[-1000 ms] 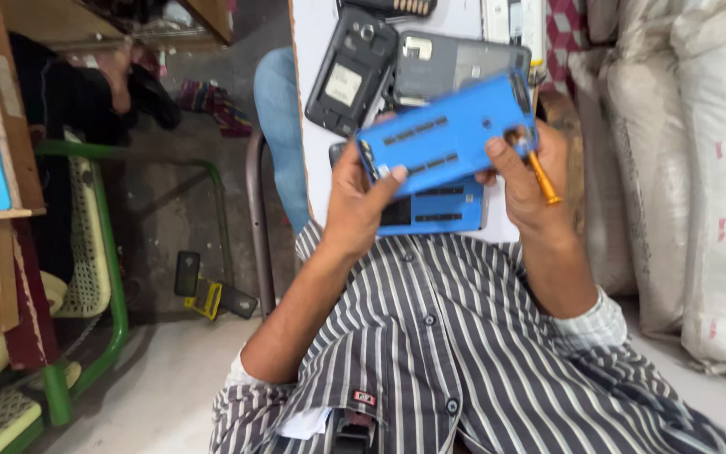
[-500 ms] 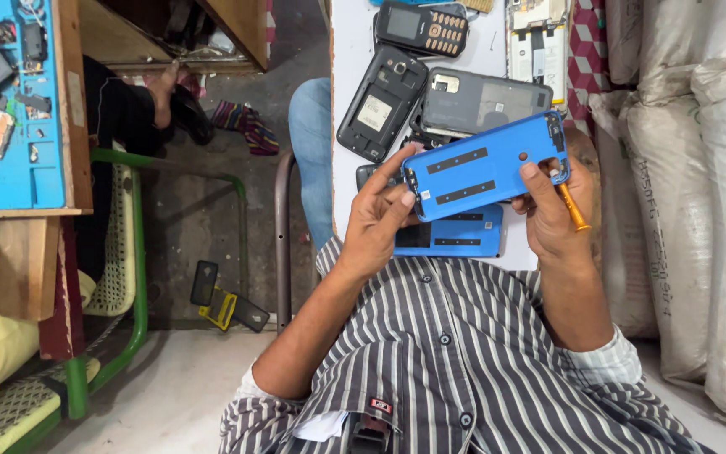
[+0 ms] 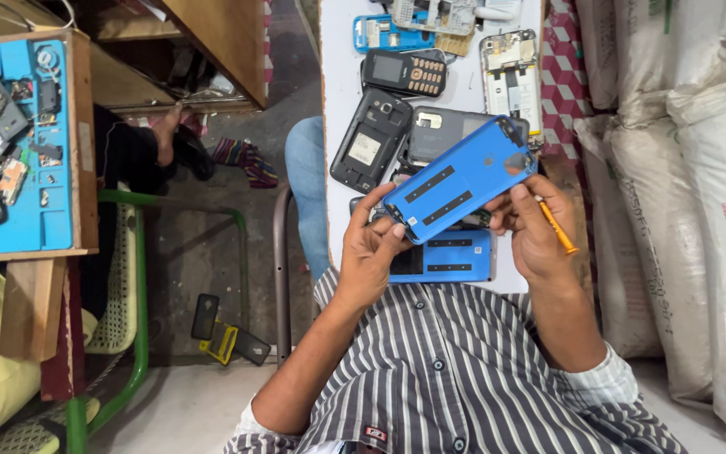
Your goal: The person uses a yellow screwdriver to pry and separate the back cover of a blue smartphone, then scrapes adhesive residue from the cover's interior. The person handles the phone casing and a screwdriver while seated at a cluttered workbench.
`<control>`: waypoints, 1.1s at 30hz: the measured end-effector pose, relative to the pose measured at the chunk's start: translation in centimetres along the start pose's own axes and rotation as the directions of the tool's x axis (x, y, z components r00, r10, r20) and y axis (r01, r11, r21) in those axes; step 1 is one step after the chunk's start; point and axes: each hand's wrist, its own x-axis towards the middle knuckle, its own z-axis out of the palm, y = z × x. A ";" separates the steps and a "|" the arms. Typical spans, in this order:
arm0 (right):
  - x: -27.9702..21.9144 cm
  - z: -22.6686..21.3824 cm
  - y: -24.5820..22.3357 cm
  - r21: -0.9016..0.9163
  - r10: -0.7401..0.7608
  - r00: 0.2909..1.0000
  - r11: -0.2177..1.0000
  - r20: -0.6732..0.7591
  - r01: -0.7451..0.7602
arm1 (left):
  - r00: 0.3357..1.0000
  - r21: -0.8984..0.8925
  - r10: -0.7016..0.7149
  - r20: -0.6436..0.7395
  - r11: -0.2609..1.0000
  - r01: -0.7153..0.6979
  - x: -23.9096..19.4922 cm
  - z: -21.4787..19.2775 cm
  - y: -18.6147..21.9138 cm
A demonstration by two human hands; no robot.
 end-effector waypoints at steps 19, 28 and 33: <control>-0.1 0.0 -0.8 -0.040 -0.130 0.991 0.991 0.028 0.131 | 0.975 0.106 -0.129 0.180 0.988 0.111 -0.9 -0.2 -0.8; 0.0 0.2 -0.8 -0.040 -0.121 0.992 0.992 0.044 0.123 | 0.971 0.112 -0.147 0.191 0.985 0.128 -1.0 -0.2 -0.5; 0.0 0.1 -0.7 -0.026 -0.128 0.991 0.991 0.047 0.129 | 0.969 0.107 -0.161 0.188 0.984 0.143 -0.9 -0.2 -0.5</control>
